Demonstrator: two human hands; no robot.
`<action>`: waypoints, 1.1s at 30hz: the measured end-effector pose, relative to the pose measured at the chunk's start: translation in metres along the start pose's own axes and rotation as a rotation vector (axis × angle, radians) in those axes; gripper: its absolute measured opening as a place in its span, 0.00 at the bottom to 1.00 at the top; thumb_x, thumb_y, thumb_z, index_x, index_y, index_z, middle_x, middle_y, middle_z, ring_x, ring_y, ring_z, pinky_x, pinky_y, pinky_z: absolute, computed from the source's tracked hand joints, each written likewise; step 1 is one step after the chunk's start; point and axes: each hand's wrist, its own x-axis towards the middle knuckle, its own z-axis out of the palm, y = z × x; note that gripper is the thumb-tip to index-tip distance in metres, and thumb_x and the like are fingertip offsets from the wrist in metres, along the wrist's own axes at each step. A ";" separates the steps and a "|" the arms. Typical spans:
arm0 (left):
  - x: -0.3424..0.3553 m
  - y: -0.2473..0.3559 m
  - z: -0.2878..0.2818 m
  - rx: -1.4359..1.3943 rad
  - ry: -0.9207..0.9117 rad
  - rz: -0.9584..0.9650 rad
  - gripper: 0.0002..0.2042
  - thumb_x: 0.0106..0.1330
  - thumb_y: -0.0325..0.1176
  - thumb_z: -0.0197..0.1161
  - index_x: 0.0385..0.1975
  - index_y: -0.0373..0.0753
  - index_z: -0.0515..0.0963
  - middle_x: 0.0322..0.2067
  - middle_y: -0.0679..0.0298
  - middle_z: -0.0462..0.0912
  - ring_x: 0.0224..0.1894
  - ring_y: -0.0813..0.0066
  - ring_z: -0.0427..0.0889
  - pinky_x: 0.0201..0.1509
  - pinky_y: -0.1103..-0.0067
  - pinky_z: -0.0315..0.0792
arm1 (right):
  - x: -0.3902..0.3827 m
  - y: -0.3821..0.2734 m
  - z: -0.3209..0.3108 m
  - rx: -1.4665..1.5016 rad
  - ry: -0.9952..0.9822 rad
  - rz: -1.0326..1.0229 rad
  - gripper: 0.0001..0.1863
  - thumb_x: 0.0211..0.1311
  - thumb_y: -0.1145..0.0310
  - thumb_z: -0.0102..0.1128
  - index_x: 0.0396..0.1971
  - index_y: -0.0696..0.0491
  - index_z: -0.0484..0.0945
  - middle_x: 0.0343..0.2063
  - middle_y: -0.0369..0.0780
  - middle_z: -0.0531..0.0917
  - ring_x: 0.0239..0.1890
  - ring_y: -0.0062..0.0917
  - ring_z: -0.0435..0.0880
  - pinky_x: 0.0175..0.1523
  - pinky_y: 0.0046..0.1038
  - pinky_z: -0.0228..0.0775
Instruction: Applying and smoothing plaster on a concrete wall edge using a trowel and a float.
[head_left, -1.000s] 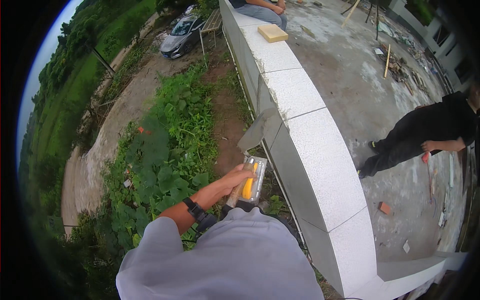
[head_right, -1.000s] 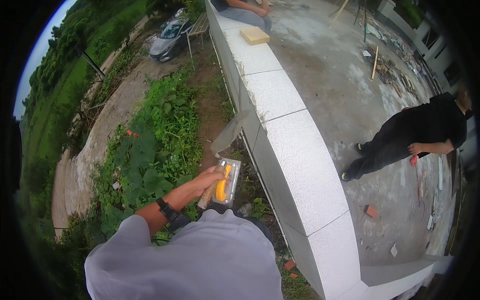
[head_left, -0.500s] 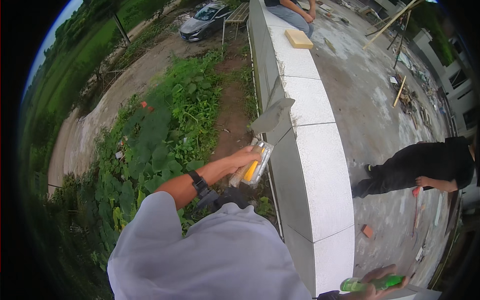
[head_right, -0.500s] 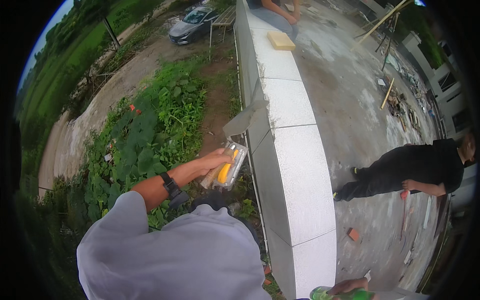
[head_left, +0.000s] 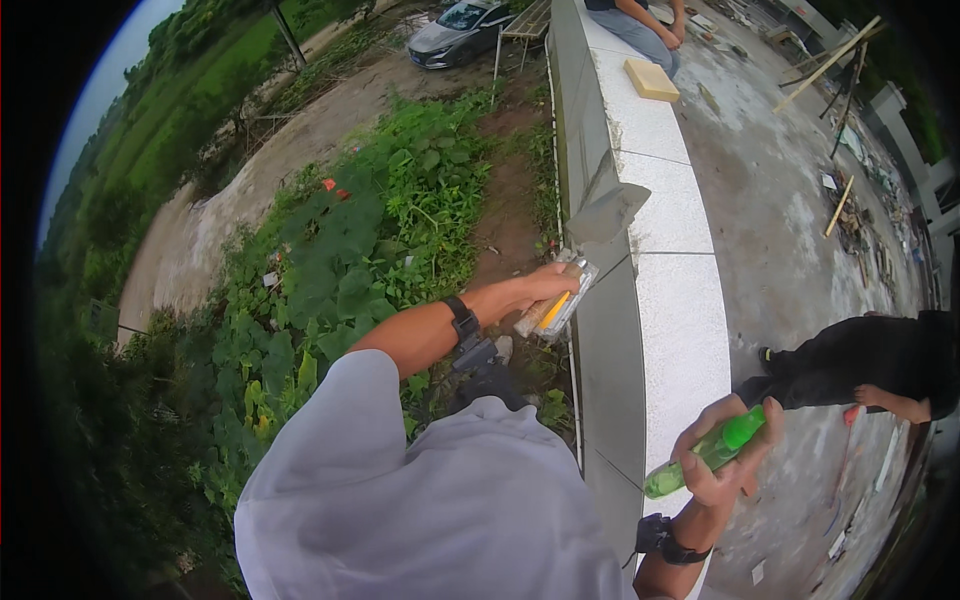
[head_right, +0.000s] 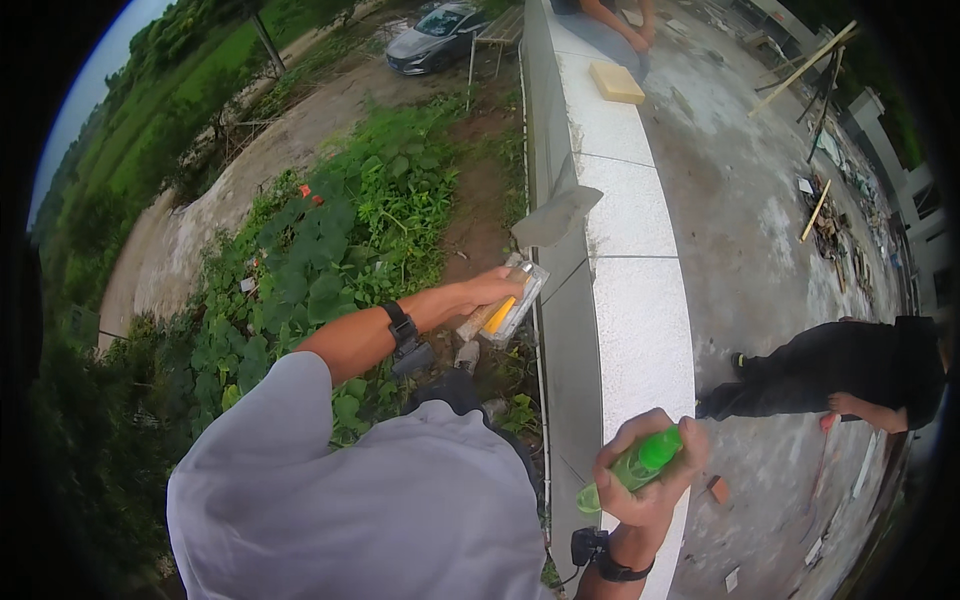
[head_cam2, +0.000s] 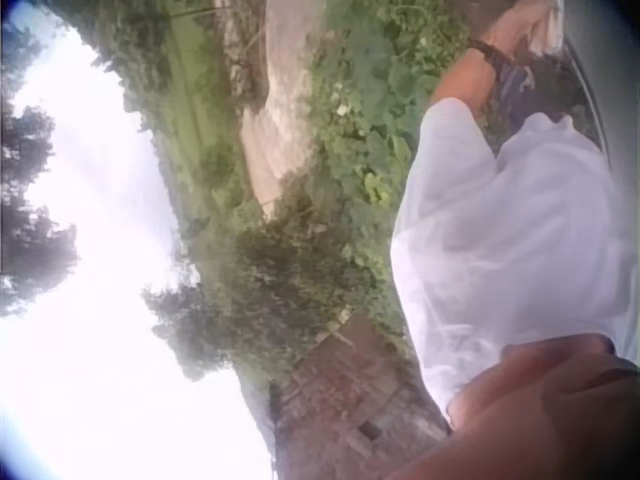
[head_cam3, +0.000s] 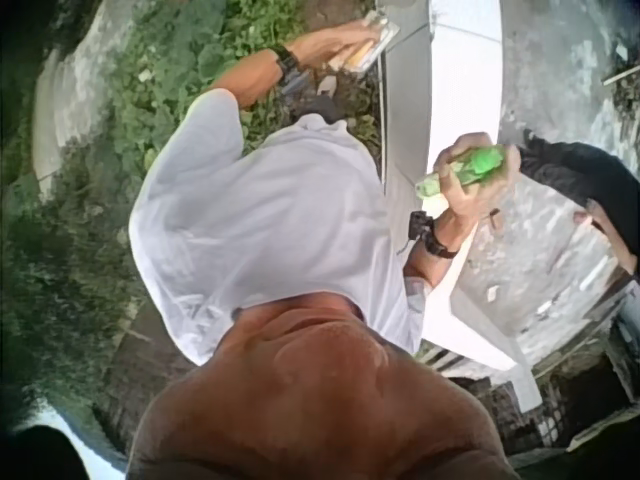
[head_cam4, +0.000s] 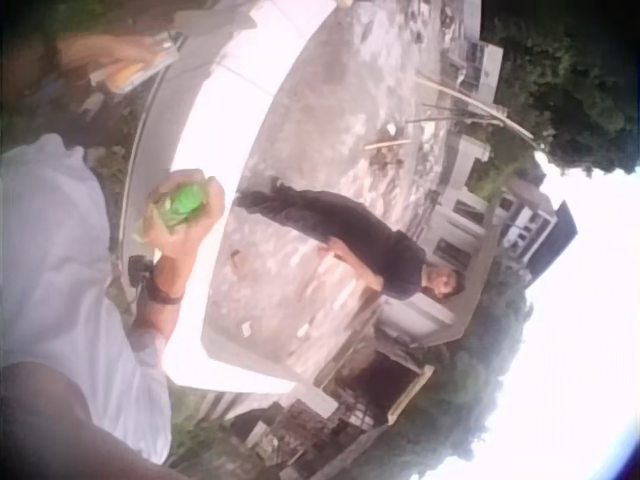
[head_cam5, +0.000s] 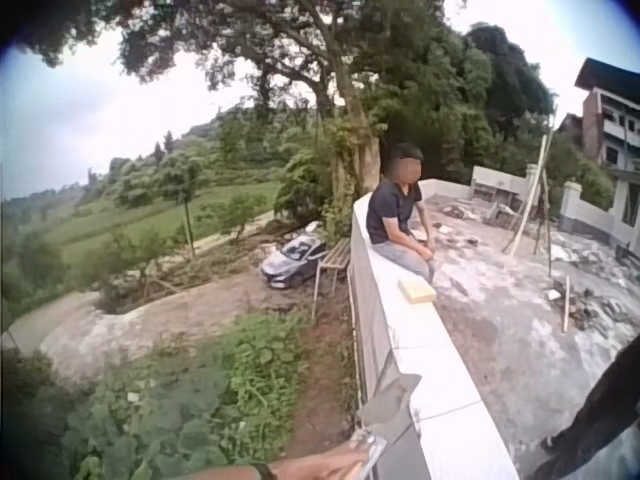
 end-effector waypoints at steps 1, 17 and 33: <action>0.002 0.002 0.000 0.018 0.006 0.020 0.19 0.55 0.34 0.61 0.46 0.34 0.72 0.36 0.62 0.77 0.34 0.76 0.77 0.35 0.77 0.74 | 0.016 -0.001 0.010 0.063 -0.104 -0.016 0.44 0.48 0.74 0.72 0.65 0.42 0.58 0.29 0.42 0.77 0.21 0.23 0.78 0.25 0.24 0.73; 0.004 0.041 0.014 -0.036 -0.254 0.149 0.15 0.57 0.30 0.58 0.45 0.37 0.75 0.34 0.64 0.80 0.33 0.75 0.80 0.36 0.76 0.77 | 0.160 0.055 0.108 -0.409 -0.612 -0.153 0.35 0.46 0.74 0.61 0.60 0.48 0.68 0.52 0.49 0.80 0.50 0.50 0.79 0.54 0.40 0.72; 0.040 0.046 -0.055 -0.188 -0.023 0.168 0.14 0.60 0.31 0.60 0.45 0.36 0.74 0.32 0.62 0.81 0.29 0.72 0.82 0.33 0.73 0.80 | 0.092 0.070 0.083 -0.256 -0.427 -0.074 0.36 0.44 0.74 0.67 0.59 0.52 0.69 0.43 0.46 0.81 0.43 0.37 0.83 0.52 0.33 0.73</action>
